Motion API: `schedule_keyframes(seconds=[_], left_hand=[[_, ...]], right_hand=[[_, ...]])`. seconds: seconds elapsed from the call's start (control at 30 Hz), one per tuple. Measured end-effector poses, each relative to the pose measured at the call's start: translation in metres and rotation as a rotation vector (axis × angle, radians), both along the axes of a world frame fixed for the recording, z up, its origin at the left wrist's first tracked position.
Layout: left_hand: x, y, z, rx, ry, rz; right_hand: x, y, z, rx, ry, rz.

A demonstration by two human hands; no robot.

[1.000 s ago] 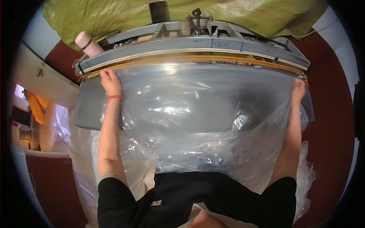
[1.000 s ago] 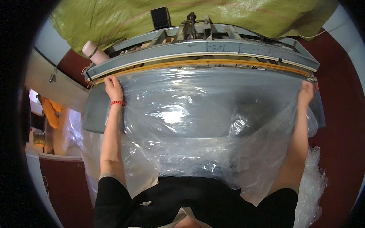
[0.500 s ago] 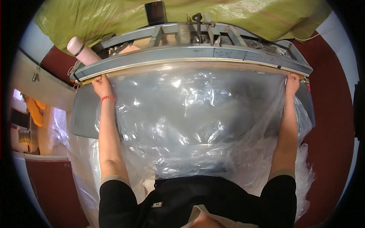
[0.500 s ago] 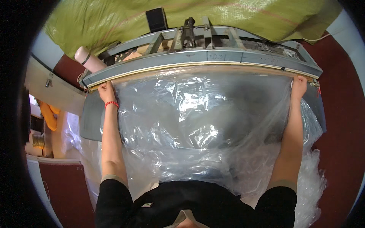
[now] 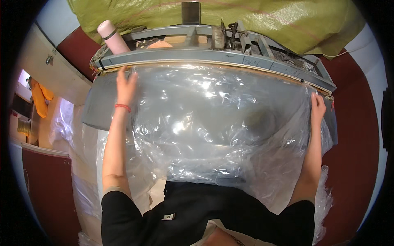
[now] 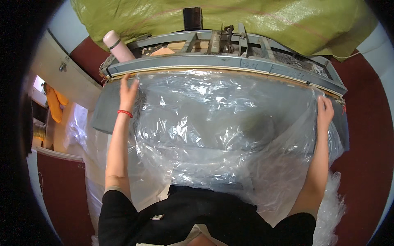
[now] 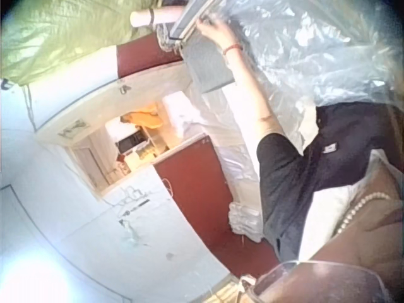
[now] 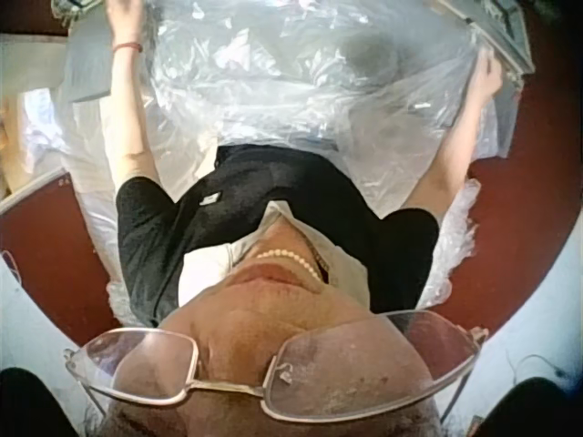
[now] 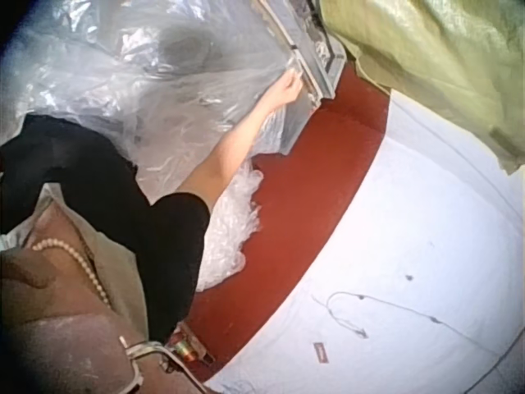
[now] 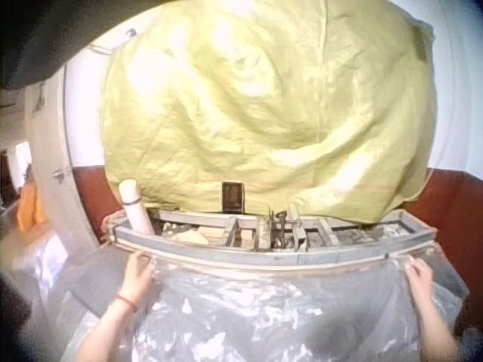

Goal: Using a heat sealer to seal large plastic bags.

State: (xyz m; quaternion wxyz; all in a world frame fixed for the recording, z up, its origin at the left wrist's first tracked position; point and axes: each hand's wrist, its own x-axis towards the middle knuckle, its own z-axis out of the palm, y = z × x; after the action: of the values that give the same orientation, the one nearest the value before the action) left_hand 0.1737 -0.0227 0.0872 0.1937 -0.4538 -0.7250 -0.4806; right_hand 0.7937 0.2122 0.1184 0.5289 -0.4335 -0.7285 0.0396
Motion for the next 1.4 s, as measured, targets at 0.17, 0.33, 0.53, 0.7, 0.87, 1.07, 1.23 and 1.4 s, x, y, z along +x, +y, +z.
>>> schedule_keyframes(seconds=[0.17, 0.33, 0.53, 0.7, 0.87, 1.07, 1.23, 1.4], left_hand=[[0.01, -0.035, -0.002, -0.483, -0.185, 0.132], [0.047, -0.045, 0.005, -0.249, -0.662, -0.345], [0.146, -0.074, 0.057, 0.073, -1.143, -0.894], [0.184, -0.091, 0.048, 0.347, -1.347, -1.156], [0.214, -0.095, 0.036, 0.424, -1.406, -1.262], [0.241, -0.095, 0.006, 0.392, -1.35, -0.884], [0.268, -0.12, -0.018, -0.347, -1.348, -0.979], [0.246, -0.13, 0.034, 0.05, 0.187, -0.56]], right_hand=[[0.049, -0.106, -0.01, -0.163, -0.159, -0.202], [0.148, -0.149, -0.052, -0.851, -0.838, -0.202], [-0.03, -0.161, 0.055, -0.408, -0.668, 0.139], [-0.197, -0.163, 0.08, -0.278, -0.317, 0.813], [-0.299, -0.183, 0.085, -0.387, -0.161, 1.024], [-0.321, -0.179, 0.066, -0.497, -0.127, 1.343], [-0.284, -0.18, 0.092, -0.361, 0.314, 1.044], [-0.246, -0.172, 0.114, -0.192, 0.497, 0.759]])
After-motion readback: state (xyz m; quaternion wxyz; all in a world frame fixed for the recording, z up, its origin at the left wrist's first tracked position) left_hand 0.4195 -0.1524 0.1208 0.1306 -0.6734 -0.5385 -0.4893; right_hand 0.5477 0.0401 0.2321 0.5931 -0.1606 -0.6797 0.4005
